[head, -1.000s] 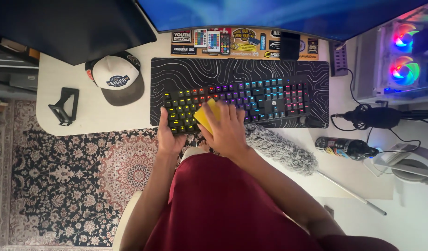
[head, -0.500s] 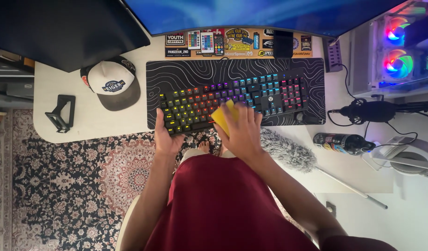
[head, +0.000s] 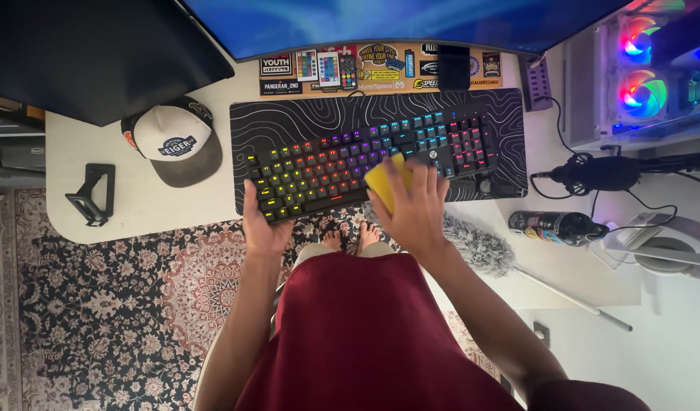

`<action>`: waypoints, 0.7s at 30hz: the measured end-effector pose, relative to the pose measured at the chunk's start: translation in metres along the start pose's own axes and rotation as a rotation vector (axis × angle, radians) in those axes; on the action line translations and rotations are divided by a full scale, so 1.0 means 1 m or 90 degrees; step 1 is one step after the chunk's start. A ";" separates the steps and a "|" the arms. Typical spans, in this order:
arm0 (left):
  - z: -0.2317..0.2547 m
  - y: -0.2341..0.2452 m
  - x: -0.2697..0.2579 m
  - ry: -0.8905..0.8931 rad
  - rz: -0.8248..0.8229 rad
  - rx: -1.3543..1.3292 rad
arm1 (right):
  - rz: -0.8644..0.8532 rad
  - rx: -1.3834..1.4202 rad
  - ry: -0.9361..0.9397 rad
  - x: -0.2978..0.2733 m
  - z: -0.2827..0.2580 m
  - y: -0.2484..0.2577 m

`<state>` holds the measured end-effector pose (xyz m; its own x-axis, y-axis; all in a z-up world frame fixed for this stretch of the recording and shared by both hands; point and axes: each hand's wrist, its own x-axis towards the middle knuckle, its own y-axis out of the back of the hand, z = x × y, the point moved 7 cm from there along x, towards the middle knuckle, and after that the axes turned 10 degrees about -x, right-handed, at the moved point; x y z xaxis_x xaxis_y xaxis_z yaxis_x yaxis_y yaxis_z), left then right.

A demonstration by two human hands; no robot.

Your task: The person cleans a home office desk by first dusting the surface and equipment with a duster, then wiping the keyboard and desk mat with a yellow cloth. The person also moves a water bottle and a cap during the cleaning process.

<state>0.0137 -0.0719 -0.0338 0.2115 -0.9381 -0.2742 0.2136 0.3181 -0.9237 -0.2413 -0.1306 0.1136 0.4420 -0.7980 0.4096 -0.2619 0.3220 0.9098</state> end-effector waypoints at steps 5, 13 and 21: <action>0.004 -0.004 0.000 -0.009 0.005 0.006 | -0.004 0.010 0.018 -0.008 0.005 0.011; 0.004 -0.002 0.000 -0.012 0.042 0.014 | 0.048 -0.058 -0.023 0.044 0.052 0.003; 0.010 -0.005 -0.004 -0.025 0.031 0.025 | 0.056 -0.126 -0.044 0.034 0.114 -0.008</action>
<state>0.0214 -0.0685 -0.0260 0.2595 -0.9155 -0.3076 0.2389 0.3694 -0.8980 -0.3222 -0.2184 0.1128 0.3627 -0.7934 0.4888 -0.1201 0.4803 0.8688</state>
